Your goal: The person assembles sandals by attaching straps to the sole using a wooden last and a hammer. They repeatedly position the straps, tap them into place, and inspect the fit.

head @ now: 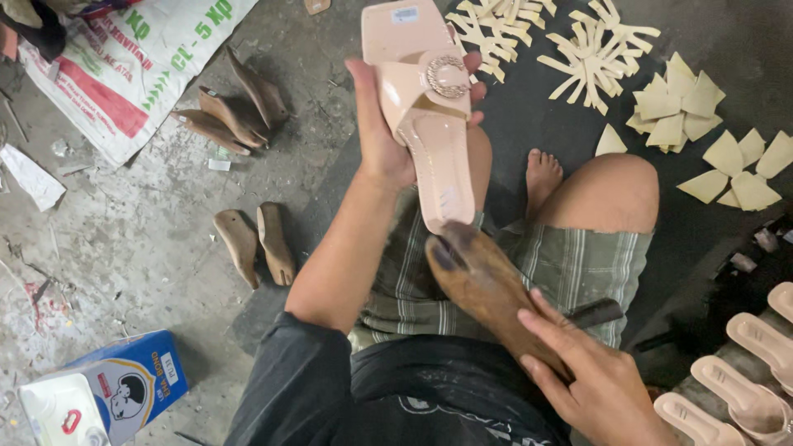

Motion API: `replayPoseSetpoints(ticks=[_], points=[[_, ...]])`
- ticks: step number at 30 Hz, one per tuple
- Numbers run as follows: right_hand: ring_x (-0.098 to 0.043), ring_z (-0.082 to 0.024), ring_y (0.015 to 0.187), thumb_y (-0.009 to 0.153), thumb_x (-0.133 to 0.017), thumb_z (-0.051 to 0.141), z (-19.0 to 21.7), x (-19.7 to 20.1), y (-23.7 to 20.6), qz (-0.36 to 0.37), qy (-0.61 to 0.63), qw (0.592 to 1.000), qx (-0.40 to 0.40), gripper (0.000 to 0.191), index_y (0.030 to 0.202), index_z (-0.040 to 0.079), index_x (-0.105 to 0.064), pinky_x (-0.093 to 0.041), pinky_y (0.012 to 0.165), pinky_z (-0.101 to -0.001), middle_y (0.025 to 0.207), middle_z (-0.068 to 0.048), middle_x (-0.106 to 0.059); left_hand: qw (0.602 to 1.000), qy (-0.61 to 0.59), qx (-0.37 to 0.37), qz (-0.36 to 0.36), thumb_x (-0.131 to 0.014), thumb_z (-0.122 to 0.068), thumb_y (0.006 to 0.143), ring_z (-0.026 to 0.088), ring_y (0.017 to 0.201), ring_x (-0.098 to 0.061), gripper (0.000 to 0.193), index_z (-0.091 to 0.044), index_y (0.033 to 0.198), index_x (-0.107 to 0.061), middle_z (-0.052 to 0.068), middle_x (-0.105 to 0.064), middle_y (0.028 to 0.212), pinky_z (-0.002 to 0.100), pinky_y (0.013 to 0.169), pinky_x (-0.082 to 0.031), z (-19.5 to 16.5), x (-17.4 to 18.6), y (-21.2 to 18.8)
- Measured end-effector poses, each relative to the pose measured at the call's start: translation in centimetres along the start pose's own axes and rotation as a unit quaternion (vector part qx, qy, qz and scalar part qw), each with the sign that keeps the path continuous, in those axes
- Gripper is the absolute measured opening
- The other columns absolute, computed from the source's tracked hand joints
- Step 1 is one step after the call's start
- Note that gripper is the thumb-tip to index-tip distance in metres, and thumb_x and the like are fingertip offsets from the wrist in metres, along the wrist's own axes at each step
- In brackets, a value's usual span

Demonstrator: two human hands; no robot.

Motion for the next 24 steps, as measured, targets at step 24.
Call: replayPoseSetpoints(ticks=[24], points=[[-0.076, -0.025, 0.104, 0.101, -0.057, 0.006, -6.0, -3.6, -2.3, -0.048, 0.578, 0.809, -0.093, 0.045, 0.143, -0.008, -0.048, -0.059, 0.095, -0.0362, 0.123, -0.018, -0.071, 0.917, -0.275, 0.25, 0.143, -0.019, -0.085, 0.106, 0.034, 0.112, -0.064, 0.101, 0.003, 0.149, -0.045, 0.027, -0.058, 0.137, 0.047, 0.092, -0.052, 15.6, -15.0, -2.7]])
Point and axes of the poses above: each hand's wrist, its own y-axis towards the middle knuckle, its own x-axis out of the back of the hand, z = x × y, the point moved 9 cm from there along y, towards the middle knuckle
